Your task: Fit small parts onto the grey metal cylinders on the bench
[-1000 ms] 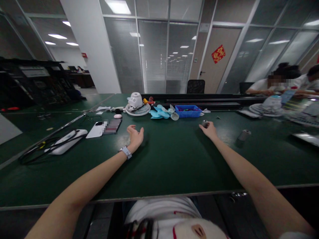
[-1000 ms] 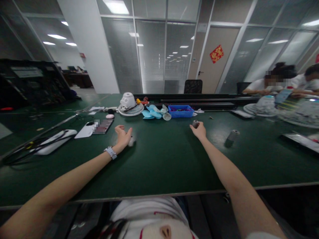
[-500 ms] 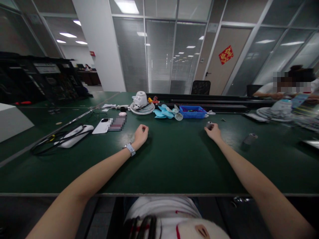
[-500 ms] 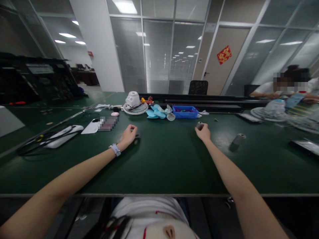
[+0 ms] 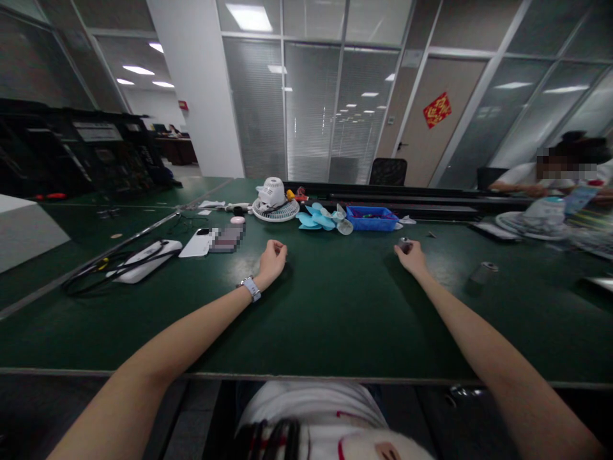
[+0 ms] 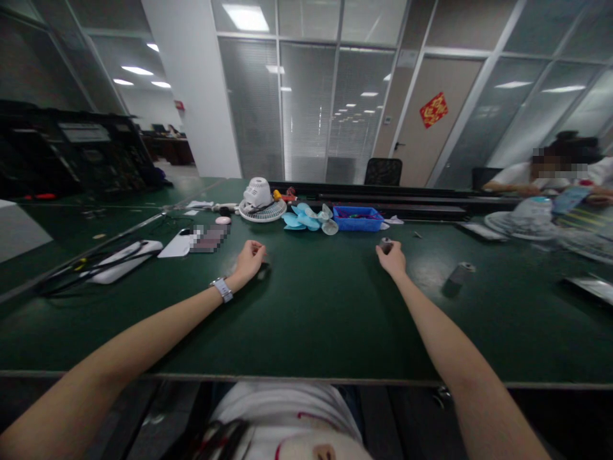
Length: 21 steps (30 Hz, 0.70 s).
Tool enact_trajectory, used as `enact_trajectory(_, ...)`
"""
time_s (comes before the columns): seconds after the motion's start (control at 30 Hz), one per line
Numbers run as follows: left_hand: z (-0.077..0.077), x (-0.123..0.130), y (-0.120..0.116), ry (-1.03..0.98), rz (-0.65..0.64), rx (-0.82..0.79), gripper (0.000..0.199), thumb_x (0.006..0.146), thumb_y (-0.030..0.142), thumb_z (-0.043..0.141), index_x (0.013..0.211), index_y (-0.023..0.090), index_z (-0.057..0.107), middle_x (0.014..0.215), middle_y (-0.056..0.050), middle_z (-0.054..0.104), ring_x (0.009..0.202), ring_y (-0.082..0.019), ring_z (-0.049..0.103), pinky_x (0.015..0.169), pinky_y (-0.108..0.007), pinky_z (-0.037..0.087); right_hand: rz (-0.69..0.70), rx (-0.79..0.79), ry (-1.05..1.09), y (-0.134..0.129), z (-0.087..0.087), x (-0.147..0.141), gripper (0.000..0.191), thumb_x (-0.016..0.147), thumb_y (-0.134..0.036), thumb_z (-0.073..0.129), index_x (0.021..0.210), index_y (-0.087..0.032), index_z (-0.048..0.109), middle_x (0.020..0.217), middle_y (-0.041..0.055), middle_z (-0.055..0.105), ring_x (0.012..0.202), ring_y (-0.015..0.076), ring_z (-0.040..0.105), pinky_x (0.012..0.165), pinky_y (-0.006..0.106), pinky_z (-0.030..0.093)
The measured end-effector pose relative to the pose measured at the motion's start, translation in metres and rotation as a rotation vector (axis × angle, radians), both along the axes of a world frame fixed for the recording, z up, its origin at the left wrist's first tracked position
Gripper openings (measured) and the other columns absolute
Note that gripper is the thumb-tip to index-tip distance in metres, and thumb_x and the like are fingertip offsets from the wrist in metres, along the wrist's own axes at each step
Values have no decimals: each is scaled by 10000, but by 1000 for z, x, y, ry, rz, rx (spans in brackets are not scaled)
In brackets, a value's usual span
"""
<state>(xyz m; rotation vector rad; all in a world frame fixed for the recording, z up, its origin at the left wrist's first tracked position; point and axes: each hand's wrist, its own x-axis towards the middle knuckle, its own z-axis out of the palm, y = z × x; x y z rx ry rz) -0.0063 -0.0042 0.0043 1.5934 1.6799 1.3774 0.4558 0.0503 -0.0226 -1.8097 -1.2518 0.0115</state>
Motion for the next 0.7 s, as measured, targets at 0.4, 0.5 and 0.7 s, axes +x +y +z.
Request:
enact_trajectory(0.4,11,11,-16,80,-241,146,300,893,380,603,1117,186,557,1002,-70,681,867,-179,640,732,-304,491,520,84,129,-37,14,-124,420,750,-488,706,1047,-228,565,1032,91,720,924,258,691,890,452,533)
enact_trajectory(0.5,19,20,-26,128,-381,188,415,893,422,615,1234,191,570,1139,-96,683,984,-200,641,771,-318,500,782,78,150,-63,20,-184,381,778,-477,706,1050,-242,577,1028,59,718,945,240,684,919,445,521)
enact_trajectory(0.7,29,39,-39,210,-545,229,358,920,391,593,1241,244,657,1187,-67,711,1112,-218,622,941,-367,482,1028,0,183,-89,24,-221,318,810,-403,703,1059,-244,584,956,19,719,924,214,685,902,409,522)
